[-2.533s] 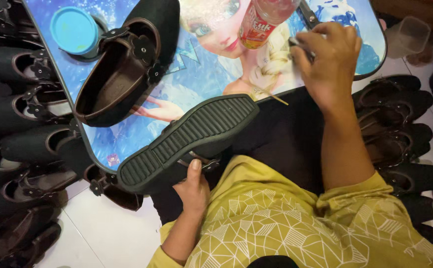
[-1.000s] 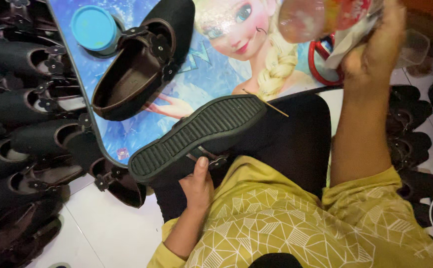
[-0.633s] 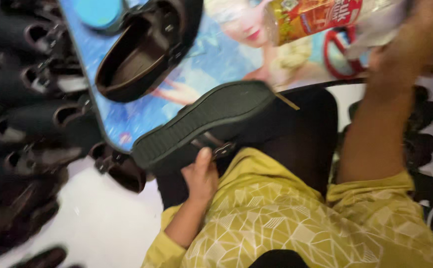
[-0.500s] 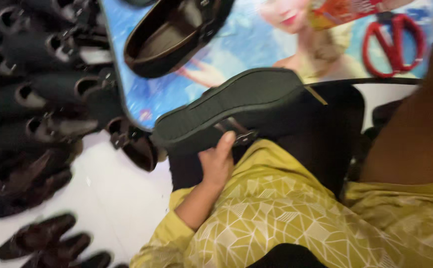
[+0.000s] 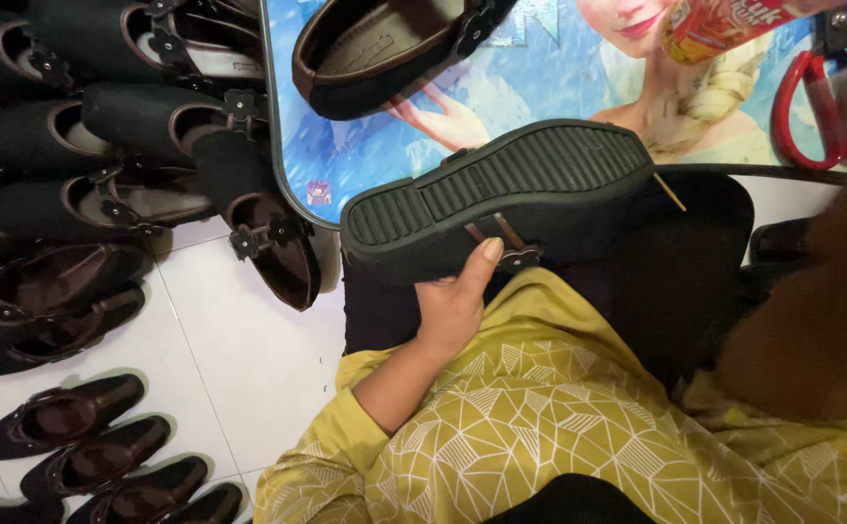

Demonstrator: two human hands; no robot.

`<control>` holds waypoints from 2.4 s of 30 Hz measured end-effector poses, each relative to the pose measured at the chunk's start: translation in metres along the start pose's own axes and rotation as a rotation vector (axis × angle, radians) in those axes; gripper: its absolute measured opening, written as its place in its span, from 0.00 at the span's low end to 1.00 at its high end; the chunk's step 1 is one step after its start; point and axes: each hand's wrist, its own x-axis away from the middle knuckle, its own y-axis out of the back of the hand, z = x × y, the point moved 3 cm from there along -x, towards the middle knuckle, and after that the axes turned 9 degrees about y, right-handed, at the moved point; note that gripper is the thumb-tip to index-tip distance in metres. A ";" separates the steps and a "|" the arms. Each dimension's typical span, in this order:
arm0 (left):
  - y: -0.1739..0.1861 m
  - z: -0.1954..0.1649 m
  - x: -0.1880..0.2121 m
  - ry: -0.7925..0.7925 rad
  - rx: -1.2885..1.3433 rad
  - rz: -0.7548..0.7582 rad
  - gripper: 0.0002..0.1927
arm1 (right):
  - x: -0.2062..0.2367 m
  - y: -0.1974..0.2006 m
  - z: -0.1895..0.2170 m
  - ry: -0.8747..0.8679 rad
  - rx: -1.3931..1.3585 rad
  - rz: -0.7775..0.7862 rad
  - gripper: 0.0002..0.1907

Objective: The person sits on the floor among many finished black shoes and cleans a shoe. They wipe the shoe upper with a cloth, scrape excess material from the sole edge with a small wooden stick, and continue wiping the upper and strap area by hand.

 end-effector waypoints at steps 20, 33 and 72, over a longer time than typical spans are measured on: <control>0.000 0.005 0.001 0.002 0.003 0.014 0.12 | 0.038 -0.075 0.046 0.337 -0.110 0.341 0.21; 0.008 0.019 0.002 0.016 -0.033 0.020 0.11 | 0.059 -0.057 0.019 0.184 -0.058 0.207 0.13; 0.014 0.025 -0.001 -0.016 -0.056 0.015 0.14 | 0.074 -0.040 -0.035 0.109 0.569 -0.083 0.11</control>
